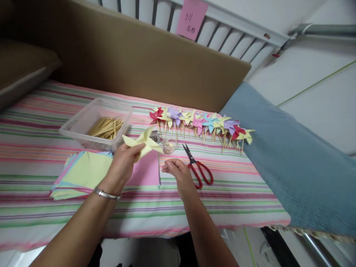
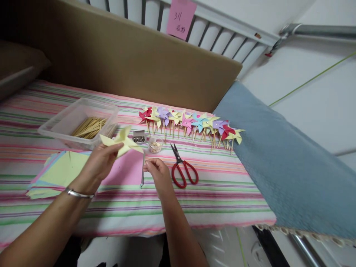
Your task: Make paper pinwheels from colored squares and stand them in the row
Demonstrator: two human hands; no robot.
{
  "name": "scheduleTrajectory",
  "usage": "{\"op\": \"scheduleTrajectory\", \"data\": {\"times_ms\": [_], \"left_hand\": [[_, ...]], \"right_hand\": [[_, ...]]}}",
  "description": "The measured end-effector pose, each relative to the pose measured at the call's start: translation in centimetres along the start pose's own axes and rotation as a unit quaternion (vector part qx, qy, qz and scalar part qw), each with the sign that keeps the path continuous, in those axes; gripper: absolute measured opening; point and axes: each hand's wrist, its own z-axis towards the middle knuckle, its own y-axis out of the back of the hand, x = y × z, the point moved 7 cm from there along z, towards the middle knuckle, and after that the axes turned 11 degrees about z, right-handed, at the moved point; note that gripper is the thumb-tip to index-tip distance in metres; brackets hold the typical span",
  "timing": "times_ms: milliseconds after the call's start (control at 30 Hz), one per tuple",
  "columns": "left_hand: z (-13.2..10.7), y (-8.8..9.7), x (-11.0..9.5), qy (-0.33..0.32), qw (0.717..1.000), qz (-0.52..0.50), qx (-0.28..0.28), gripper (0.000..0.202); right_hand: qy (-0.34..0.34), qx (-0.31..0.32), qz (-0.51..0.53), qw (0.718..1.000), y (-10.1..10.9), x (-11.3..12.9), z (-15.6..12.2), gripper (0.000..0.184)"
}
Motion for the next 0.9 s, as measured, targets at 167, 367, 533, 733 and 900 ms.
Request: {"op": "scheduleTrajectory", "data": {"times_ms": [167,367,533,733,900], "left_hand": [[0.4,3.0,-3.3,-0.073,0.986,-0.102,-0.112,0.019],[0.1,2.4,-2.9,-0.074,0.989,-0.109,-0.07,0.019],[-0.1,3.4,-4.3,-0.092,0.983,-0.136,-0.078,0.018],[-0.2,5.8,-6.3,-0.117,0.965,-0.195,-0.13,0.018],[-0.1,6.4,-6.5,-0.133,0.959,-0.212,-0.132,0.018]], "right_hand": [[0.01,-0.014,-0.111,0.994,-0.2,-0.4,0.0,0.019],[0.011,-0.029,-0.179,0.983,-1.2,-0.7,-0.1,0.014],[0.028,-0.041,-0.19,0.98,-1.4,-0.9,0.1,0.016],[0.079,-0.054,-0.21,0.973,-2.2,-0.7,0.0,0.017],[0.14,-0.023,-0.284,0.948,-4.8,0.0,1.3,0.021]]}}
